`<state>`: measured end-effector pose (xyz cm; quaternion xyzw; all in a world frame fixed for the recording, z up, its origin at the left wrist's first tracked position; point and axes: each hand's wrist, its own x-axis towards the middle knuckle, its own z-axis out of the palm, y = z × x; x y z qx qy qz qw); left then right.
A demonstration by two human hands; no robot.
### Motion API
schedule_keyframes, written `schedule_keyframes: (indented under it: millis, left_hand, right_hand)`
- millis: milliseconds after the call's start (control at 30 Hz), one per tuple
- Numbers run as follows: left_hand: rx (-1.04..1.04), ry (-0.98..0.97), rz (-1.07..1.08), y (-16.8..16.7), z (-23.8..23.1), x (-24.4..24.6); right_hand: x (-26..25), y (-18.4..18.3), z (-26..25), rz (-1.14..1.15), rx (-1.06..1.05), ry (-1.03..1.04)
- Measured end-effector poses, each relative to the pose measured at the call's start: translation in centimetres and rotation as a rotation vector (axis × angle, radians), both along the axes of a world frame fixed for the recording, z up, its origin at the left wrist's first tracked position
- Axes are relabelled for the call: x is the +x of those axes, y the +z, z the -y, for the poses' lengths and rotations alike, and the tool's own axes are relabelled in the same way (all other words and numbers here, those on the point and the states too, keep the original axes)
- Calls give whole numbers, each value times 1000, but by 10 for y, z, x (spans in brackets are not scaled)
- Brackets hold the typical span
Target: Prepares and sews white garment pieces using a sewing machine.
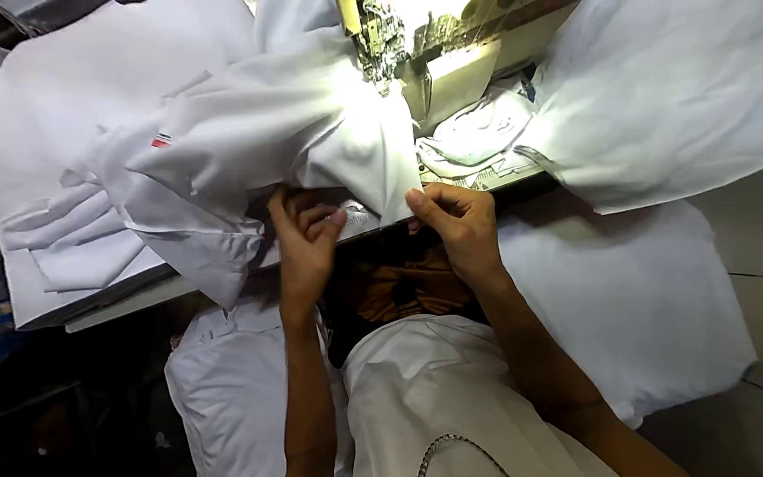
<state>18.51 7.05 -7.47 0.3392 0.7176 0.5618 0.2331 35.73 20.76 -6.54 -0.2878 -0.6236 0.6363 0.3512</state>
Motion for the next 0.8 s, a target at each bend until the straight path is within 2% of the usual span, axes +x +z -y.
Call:
schedule_keyframes:
  millis: [67, 133, 200, 267, 433, 567, 700, 800]
  left_hand:
    - [-54, 123, -218, -5, 1, 39]
    - [15, 182, -437, -9, -3, 68]
    - [122, 198, -604, -13, -16, 79]
    - [234, 188, -674, -14, -32, 72]
    - [285, 138, -665, -5, -30, 48]
    - [201, 104, -754, -13, -26, 44]
    - [83, 109, -525, -27, -47, 57]
    - [136, 125, -303, -29, -61, 67]
  right_hand:
    - [4, 7, -1, 45, 26, 8]
    - [4, 15, -1, 48, 66, 33]
    - [3, 24, 0, 46, 116, 52]
    - [0, 31, 0, 43, 171, 56]
    - [3, 39, -6, 106, 321, -24]
    - [2, 37, -2, 118, 297, -45]
    - [-1, 43, 3, 85, 243, -40]
    - [-1, 50, 1, 64, 271, -57]
